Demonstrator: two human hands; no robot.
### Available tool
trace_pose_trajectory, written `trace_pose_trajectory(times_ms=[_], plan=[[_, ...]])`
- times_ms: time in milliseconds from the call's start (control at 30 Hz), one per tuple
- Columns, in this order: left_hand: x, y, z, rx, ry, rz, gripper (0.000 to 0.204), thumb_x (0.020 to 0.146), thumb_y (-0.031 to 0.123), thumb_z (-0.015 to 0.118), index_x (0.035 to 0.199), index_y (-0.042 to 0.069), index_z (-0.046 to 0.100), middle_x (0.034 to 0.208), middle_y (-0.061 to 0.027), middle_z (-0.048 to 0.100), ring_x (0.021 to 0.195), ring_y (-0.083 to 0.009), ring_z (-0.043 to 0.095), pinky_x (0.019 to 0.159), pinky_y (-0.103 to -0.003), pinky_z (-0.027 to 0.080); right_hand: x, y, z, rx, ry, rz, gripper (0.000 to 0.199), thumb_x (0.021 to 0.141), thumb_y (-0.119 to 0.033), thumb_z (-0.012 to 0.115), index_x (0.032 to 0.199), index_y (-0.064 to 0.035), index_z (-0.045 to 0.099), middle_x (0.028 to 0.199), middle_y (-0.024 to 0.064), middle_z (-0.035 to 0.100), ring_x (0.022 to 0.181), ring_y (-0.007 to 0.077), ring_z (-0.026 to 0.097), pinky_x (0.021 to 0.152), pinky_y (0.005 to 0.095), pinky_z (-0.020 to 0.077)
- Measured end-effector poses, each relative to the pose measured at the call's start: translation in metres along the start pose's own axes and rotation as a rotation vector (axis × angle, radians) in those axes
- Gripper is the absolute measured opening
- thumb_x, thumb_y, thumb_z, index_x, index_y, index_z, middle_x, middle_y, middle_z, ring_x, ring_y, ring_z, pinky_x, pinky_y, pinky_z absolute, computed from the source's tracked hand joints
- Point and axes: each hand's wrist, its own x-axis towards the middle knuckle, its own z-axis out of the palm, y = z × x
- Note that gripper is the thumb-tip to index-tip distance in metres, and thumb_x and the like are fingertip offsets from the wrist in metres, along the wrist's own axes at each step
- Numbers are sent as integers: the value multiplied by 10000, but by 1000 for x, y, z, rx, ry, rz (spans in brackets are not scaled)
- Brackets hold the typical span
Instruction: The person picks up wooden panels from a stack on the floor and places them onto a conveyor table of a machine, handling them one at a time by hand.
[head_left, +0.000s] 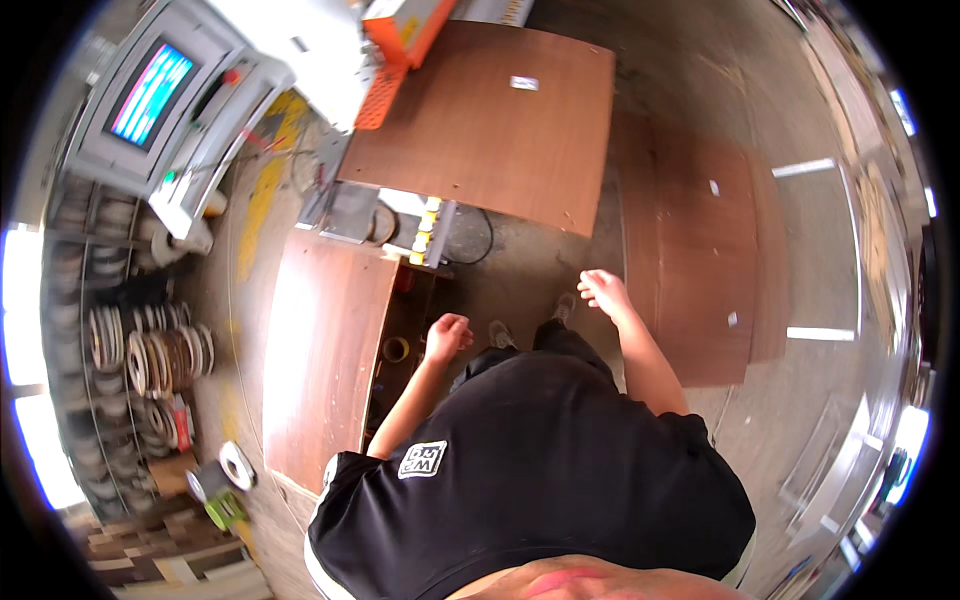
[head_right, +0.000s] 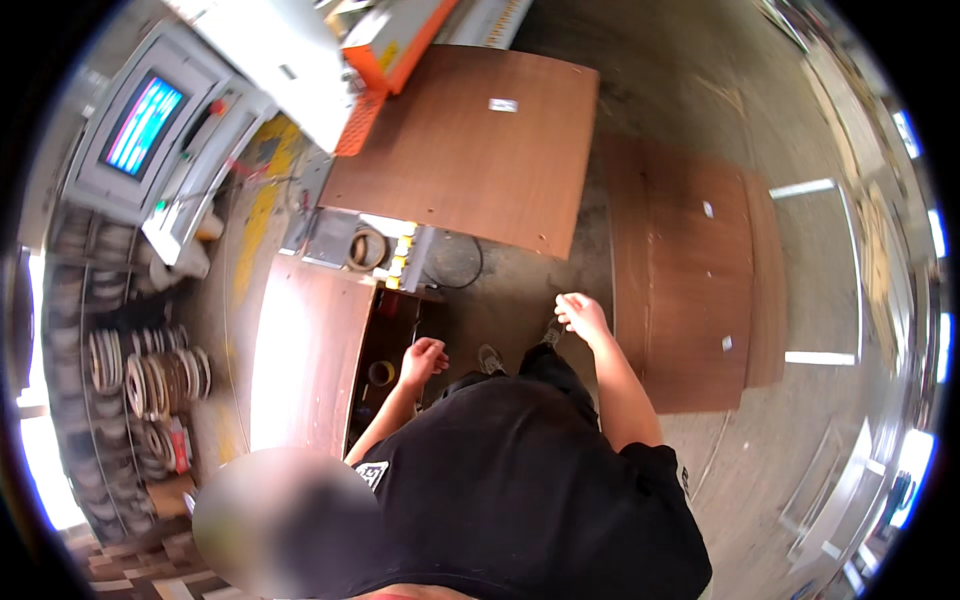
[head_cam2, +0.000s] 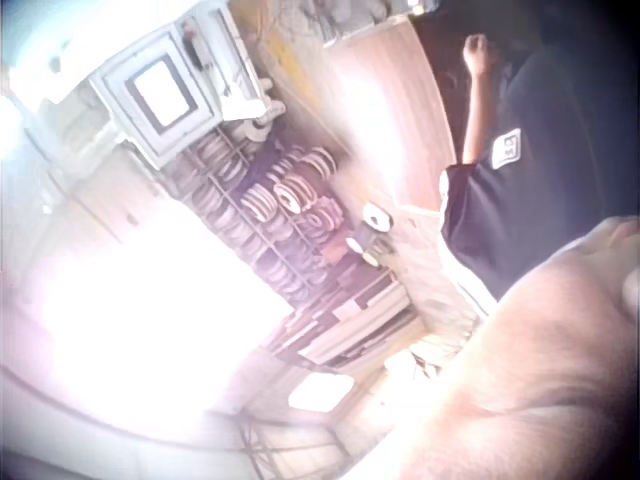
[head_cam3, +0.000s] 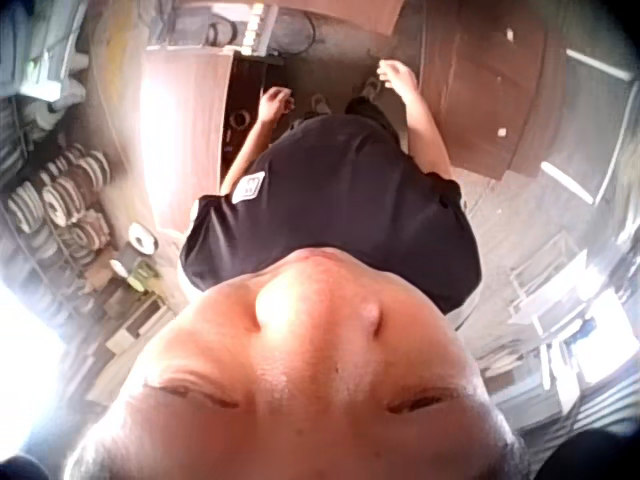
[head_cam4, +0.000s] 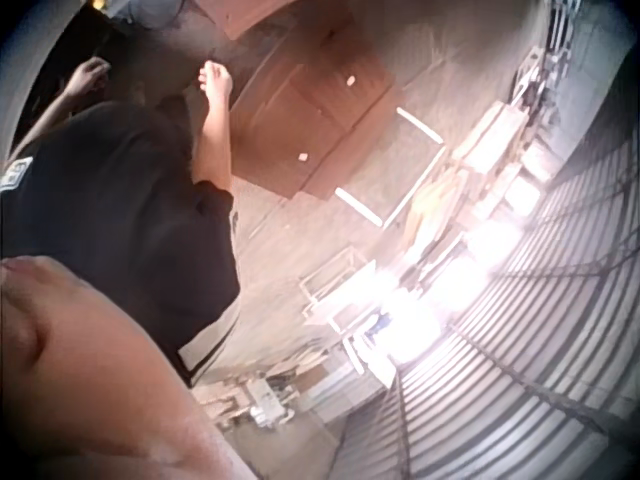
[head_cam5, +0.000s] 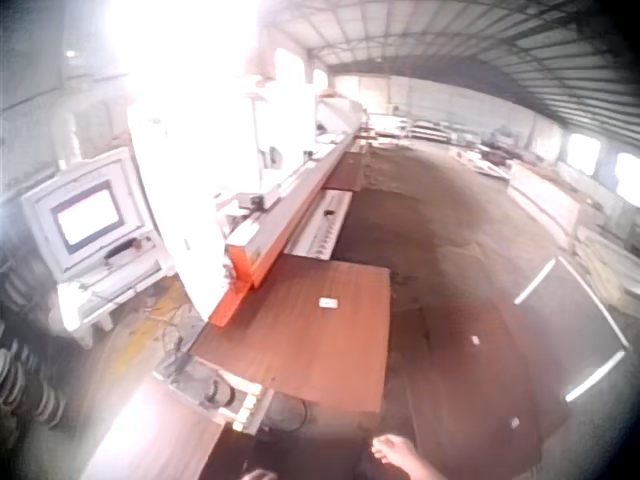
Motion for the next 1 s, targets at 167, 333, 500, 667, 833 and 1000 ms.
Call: trace_pose_trajectory(times_ms=[167,333,500,667,833,1000], plan=[[19,-10,67,408,-387,7,243,968,251,605,1045,27,657,837,-54,703,702,-129,668,622,-268,525,-67,125,-49,-267,58,41,303,938,-336,659,1001,-42,697,859,40,709,707,127,660,620,274,516],[31,1,95,697,-525,20,259,985,271,582,1053,35,662,825,-49,691,670,-113,641,592,-266,497,-139,260,-88,27,326,461,397,912,-398,600,969,-19,701,841,84,714,692,202,685,594,379,552],[113,-33,72,1497,-911,921,106,862,201,580,866,106,628,860,-137,619,815,-318,639,707,-445,540,-202,409,-54,439,548,541,382,964,-375,579,1099,-23,636,976,143,713,797,275,709,595,430,585],[191,-53,66,1699,-1053,1134,196,827,267,635,773,79,645,697,-92,672,612,-261,643,549,-401,529,-208,398,-76,338,505,600,478,885,-479,613,1024,-39,739,885,116,748,729,253,720,673,387,593],[185,9,246,991,-561,-285,181,962,245,569,995,72,614,837,-110,698,682,-194,674,539,-313,502,-215,418,-115,478,564,636,480,894,-478,570,1014,-43,735,896,83,756,753,193,720,672,332,576],[102,40,416,1007,-633,-194,229,976,244,574,1083,46,616,918,-134,710,744,-214,701,616,-321,547,-171,467,-169,434,599,591,433,901,-438,573,924,-29,713,846,89,737,721,196,700,672,350,558]])
